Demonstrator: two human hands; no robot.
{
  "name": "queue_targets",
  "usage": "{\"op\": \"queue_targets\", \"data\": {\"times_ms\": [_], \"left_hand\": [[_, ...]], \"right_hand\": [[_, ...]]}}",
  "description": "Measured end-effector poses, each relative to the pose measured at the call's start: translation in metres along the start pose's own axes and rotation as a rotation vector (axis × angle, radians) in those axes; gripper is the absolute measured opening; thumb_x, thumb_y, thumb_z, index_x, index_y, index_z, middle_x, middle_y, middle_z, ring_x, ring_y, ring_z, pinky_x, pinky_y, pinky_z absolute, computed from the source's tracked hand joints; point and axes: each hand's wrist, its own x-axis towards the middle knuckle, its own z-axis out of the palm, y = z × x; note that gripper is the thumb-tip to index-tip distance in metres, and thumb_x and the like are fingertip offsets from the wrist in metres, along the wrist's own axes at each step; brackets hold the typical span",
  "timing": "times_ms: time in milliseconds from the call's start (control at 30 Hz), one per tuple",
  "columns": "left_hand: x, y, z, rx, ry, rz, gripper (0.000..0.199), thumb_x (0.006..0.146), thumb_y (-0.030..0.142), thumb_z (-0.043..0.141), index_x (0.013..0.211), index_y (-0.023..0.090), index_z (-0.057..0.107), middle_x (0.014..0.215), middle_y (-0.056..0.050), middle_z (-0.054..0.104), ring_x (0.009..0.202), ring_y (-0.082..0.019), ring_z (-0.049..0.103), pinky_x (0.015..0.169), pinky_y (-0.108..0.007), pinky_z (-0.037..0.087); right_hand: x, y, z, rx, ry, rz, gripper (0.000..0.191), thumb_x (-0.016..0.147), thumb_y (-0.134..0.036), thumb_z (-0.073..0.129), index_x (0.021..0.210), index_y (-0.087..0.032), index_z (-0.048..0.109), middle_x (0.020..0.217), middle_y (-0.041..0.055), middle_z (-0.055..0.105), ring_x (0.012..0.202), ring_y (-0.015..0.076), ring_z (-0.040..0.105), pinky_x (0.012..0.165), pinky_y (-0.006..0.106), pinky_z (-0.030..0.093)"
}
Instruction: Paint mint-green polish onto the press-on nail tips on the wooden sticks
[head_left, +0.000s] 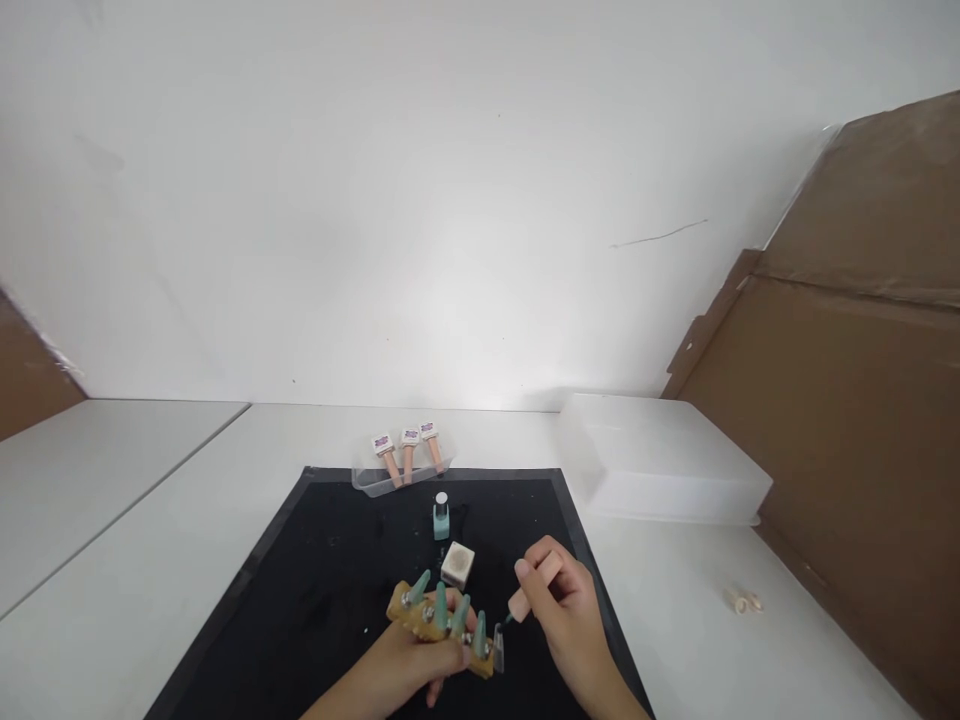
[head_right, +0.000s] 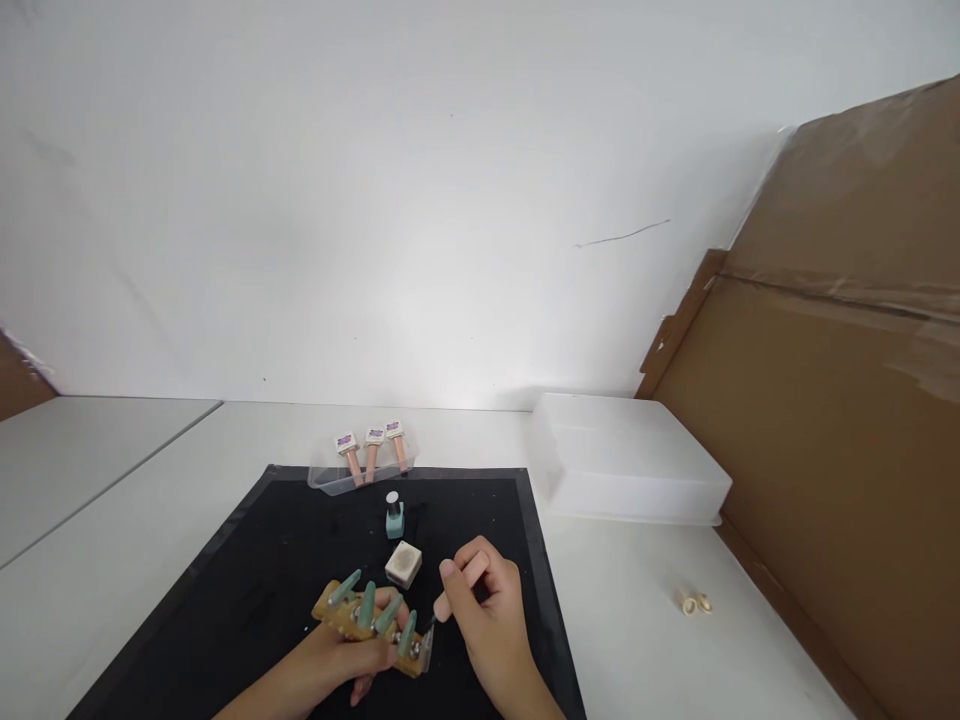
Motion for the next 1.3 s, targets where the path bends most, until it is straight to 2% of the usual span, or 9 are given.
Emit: {"op": "queue_targets", "data": {"times_ms": [133, 267, 367, 533, 1300], "left_hand": [[-0.002, 0.004, -0.002, -0.052, 0.013, -0.018, 0.016, 0.063, 0.023, 0.062, 0.076, 0.018, 0.054, 0.061, 0.005, 0.047, 0.049, -0.008, 0.036, 0.046, -0.021, 0.034], [-0.004, 0.004, -0.003, -0.137, 0.02, -0.028, 0.017, 0.061, 0.022, 0.061, 0.077, 0.017, 0.055, 0.055, 0.007, 0.045, 0.047, -0.008, 0.035, 0.047, -0.022, 0.034], [-0.004, 0.003, -0.002, -0.196, 0.006, -0.04, 0.017, 0.06, 0.021, 0.06, 0.077, 0.017, 0.055, 0.049, 0.008, 0.042, 0.043, -0.008, 0.034, 0.045, -0.022, 0.032], [-0.006, 0.002, 0.0, -0.28, -0.01, -0.047, 0.017, 0.058, 0.02, 0.061, 0.074, 0.017, 0.056, 0.047, 0.008, 0.042, 0.042, -0.007, 0.031, 0.043, -0.02, 0.03], [-0.01, 0.01, 0.004, -0.257, -0.039, -0.04, 0.015, 0.057, 0.018, 0.058, 0.071, 0.017, 0.054, 0.046, 0.008, 0.042, 0.041, -0.007, 0.034, 0.044, -0.021, 0.031]], "right_hand": [[-0.001, 0.0, 0.002, 0.008, -0.023, -0.024, 0.04, 0.085, -0.035, 0.055, 0.054, -0.021, 0.036, 0.052, -0.0049, 0.048, 0.044, 0.0114, 0.054, 0.049, 0.023, 0.039], [-0.001, 0.002, 0.001, 0.01, -0.085, -0.04, 0.032, 0.083, -0.037, 0.059, 0.059, -0.019, 0.047, 0.057, -0.0032, 0.051, 0.048, 0.012, 0.053, 0.05, 0.023, 0.038], [-0.001, 0.003, -0.001, 0.015, -0.119, -0.027, 0.028, 0.08, -0.041, 0.062, 0.065, -0.018, 0.054, 0.057, -0.0037, 0.049, 0.047, 0.0103, 0.044, 0.047, 0.022, 0.032], [-0.001, 0.004, 0.0, 0.125, -0.163, 0.046, 0.034, 0.078, -0.049, 0.061, 0.067, -0.018, 0.053, 0.053, -0.007, 0.038, 0.044, 0.0077, 0.03, 0.041, 0.02, 0.023], [0.0, 0.012, -0.001, 0.121, -0.166, 0.095, 0.033, 0.081, -0.049, 0.058, 0.069, -0.019, 0.053, 0.052, -0.0071, 0.038, 0.042, 0.0077, 0.029, 0.039, 0.02, 0.021]]}}
